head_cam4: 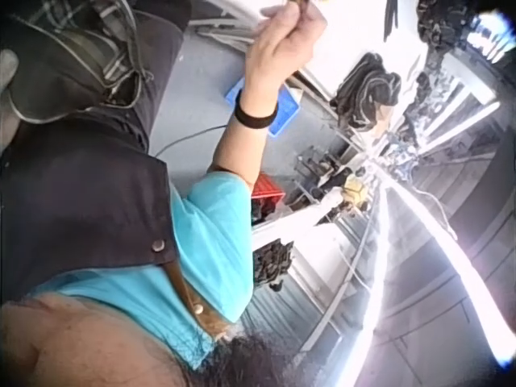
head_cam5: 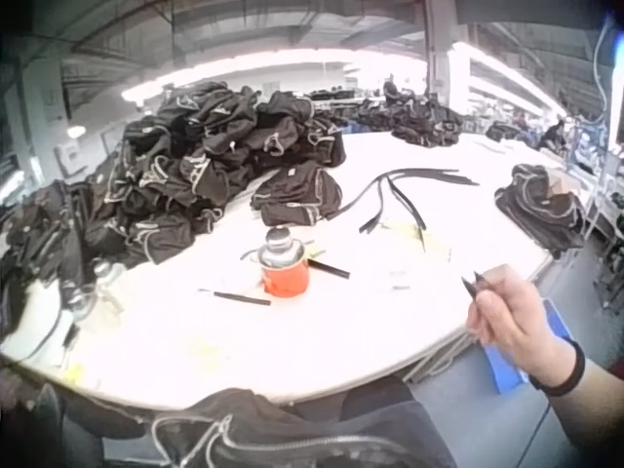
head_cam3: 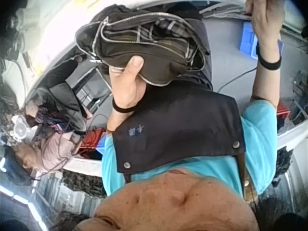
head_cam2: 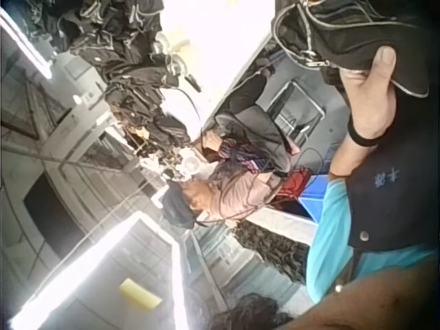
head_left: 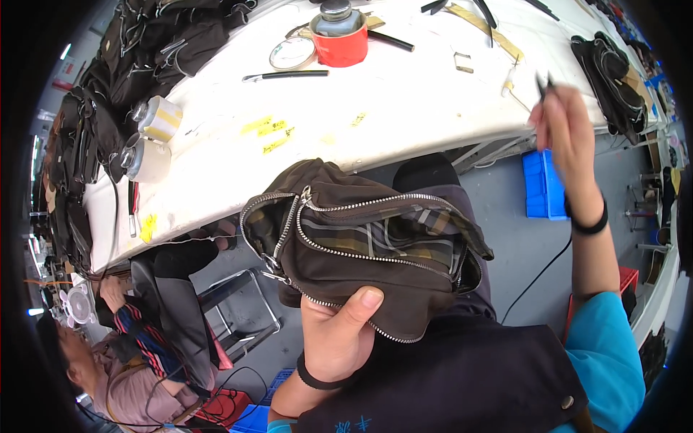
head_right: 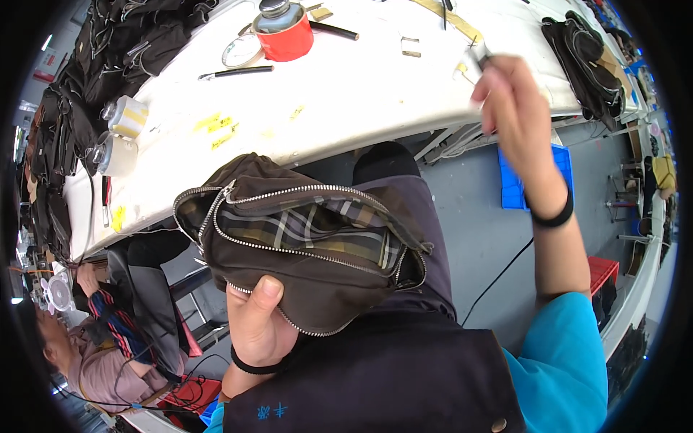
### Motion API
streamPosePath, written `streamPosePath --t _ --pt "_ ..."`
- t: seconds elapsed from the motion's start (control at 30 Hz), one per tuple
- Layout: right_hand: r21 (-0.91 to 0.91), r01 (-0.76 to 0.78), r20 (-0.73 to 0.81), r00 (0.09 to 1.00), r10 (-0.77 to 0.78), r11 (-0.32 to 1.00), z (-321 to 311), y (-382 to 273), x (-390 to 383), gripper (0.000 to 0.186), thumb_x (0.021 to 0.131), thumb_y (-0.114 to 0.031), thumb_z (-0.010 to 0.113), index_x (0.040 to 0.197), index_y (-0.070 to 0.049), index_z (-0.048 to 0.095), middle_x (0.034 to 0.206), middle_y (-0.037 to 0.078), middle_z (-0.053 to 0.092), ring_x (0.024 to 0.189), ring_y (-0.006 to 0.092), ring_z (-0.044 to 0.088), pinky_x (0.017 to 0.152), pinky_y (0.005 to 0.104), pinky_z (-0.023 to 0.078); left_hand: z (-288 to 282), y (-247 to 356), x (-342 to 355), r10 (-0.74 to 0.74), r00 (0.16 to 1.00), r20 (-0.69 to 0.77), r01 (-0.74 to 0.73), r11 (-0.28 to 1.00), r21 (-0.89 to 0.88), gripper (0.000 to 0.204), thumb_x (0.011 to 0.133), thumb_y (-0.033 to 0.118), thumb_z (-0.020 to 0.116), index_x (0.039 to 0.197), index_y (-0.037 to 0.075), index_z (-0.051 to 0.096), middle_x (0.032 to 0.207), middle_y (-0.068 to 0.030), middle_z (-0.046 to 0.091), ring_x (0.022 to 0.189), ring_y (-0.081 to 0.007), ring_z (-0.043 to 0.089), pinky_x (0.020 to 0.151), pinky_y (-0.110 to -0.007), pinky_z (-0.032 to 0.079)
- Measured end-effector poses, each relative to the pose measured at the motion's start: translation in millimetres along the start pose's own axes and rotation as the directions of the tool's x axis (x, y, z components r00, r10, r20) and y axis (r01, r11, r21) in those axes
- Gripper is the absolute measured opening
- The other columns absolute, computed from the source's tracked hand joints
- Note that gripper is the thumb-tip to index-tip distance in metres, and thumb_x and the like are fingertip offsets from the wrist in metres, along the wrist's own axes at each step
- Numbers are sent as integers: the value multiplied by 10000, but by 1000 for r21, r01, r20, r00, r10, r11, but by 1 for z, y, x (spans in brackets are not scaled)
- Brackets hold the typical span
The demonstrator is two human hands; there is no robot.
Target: Inspecting zippers, cleaning fabric threads with scissors and needles on a brown zippered pouch bag.
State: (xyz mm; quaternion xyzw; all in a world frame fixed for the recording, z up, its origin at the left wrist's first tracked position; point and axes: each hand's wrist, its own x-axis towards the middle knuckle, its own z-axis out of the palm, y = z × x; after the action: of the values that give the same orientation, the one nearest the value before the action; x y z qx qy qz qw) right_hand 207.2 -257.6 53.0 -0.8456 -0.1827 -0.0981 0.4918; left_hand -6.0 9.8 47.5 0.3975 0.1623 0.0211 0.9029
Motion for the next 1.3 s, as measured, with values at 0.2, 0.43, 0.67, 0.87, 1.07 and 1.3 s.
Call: streamPosePath --t 0.2,0.43,0.67,0.87,1.07,1.3 --pt "404 14 528 813 -245 915 37 -82 -70 232 969 -219 517 1024 1 569 856 107 613 685 218 600 641 302 483 4 -6 2 72 997 12 -72 997 29 428 879 116 650 1263 6 495 1181 -111 615 1058 -224 610 939 -381 473" --pt "301 153 448 848 -282 941 60 -100 -79 228 812 -178 738 887 -8 606 749 96 582 615 273 570 542 332 456 15 -4 -5 167 982 -93 -167 986 7 368 821 -71 667 1168 -16 559 1095 -106 645 971 -164 626 892 -325 486" --pt "119 381 305 865 -399 917 67 -103 -79 276 744 -214 776 853 -21 612 674 79 545 547 256 549 487 341 432 17 -6 -10 251 964 -85 -248 968 48 341 808 -104 662 1129 -22 582 1040 -95 661 925 -151 636 854 -301 500" --pt "100 427 289 852 -437 899 69 -104 -79 296 731 -234 781 860 -23 618 692 83 557 557 256 559 495 332 441 20 -5 -11 236 967 -95 -232 971 55 310 807 -113 662 1099 -31 599 1011 -89 669 900 -141 634 836 -286 500" --pt "69 462 290 839 -461 884 67 -104 -78 301 728 -243 781 859 -23 623 713 86 579 564 251 569 501 325 448 19 -6 -10 247 966 -69 -243 968 71 317 814 -109 661 1115 -37 592 1033 -92 664 917 -143 632 852 -286 495" --pt "75 468 309 829 -467 881 64 -105 -77 302 731 -249 778 854 -22 621 705 84 573 554 249 563 495 322 443 19 -6 -10 252 967 -40 -250 967 52 323 825 -111 648 1134 -44 581 1060 -107 660 943 -154 633 872 -296 495"
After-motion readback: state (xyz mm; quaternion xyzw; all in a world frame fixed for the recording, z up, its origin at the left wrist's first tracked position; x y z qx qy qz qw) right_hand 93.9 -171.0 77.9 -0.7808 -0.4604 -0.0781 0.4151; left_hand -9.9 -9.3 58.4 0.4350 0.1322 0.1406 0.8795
